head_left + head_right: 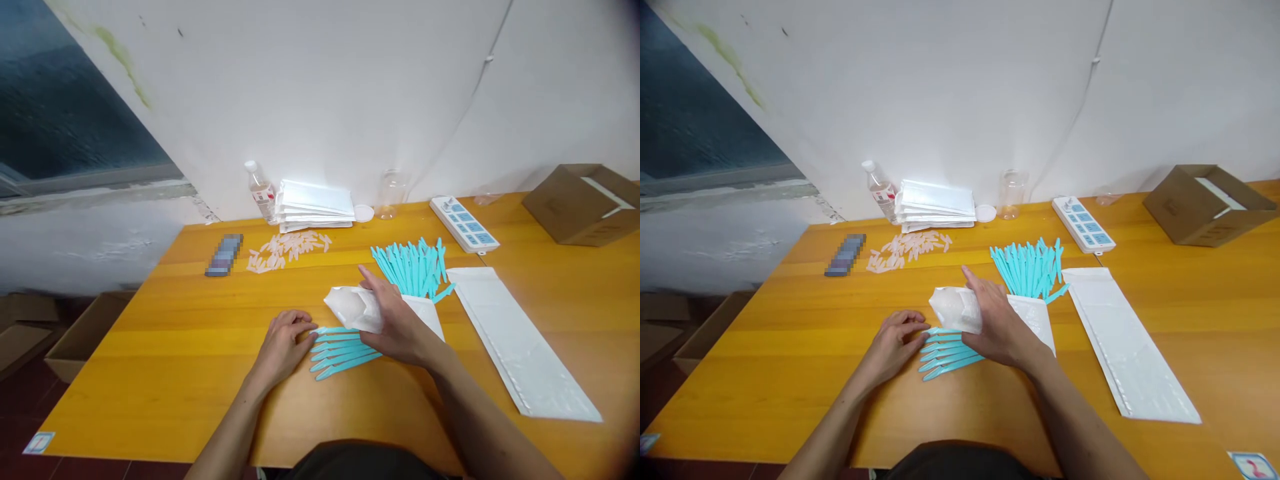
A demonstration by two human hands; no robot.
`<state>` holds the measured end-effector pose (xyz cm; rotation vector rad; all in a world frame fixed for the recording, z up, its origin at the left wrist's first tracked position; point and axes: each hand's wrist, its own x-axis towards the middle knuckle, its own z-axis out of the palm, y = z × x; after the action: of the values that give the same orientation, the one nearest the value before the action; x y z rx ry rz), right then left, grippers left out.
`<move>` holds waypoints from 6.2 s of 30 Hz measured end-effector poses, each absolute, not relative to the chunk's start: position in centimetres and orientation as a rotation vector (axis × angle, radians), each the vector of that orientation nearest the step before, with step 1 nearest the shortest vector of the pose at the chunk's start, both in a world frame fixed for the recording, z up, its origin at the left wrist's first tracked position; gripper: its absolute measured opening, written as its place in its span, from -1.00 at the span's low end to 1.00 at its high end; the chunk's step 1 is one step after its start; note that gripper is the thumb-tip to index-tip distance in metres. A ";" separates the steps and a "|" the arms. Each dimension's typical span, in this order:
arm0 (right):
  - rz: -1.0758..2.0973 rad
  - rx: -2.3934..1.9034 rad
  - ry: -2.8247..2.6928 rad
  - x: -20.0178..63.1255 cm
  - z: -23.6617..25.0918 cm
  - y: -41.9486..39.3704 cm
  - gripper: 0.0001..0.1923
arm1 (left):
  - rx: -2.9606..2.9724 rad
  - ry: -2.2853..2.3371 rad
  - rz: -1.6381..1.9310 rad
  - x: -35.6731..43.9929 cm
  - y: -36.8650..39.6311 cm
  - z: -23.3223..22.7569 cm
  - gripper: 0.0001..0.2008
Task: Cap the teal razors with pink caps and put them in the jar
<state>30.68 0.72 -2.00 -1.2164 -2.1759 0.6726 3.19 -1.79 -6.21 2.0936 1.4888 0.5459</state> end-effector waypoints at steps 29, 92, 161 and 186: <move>0.686 -1.190 -2.053 30.8 -1.7 0.2 0.12 | 2.042 1.470 0.718 3.7 -2.6 -2.9 -0.81; 0.767 -1.242 -1.995 30.7 -2.1 0.1 0.09 | 1.756 1.632 1.124 -0.1 -3.5 -3.6 -0.81; 0.855 -1.113 -2.074 30.2 -2.7 0.1 0.16 | 1.654 1.746 1.262 -3.9 -5.2 1.6 -0.77; 0.789 -1.100 -2.059 30.4 -2.1 0.0 0.16 | 1.932 1.573 0.922 -1.1 -7.5 -0.2 -0.92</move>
<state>30.40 -0.03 -2.13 -1.1000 -2.0592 0.7887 -1.11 -7.54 -0.21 1.9319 1.5735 0.9216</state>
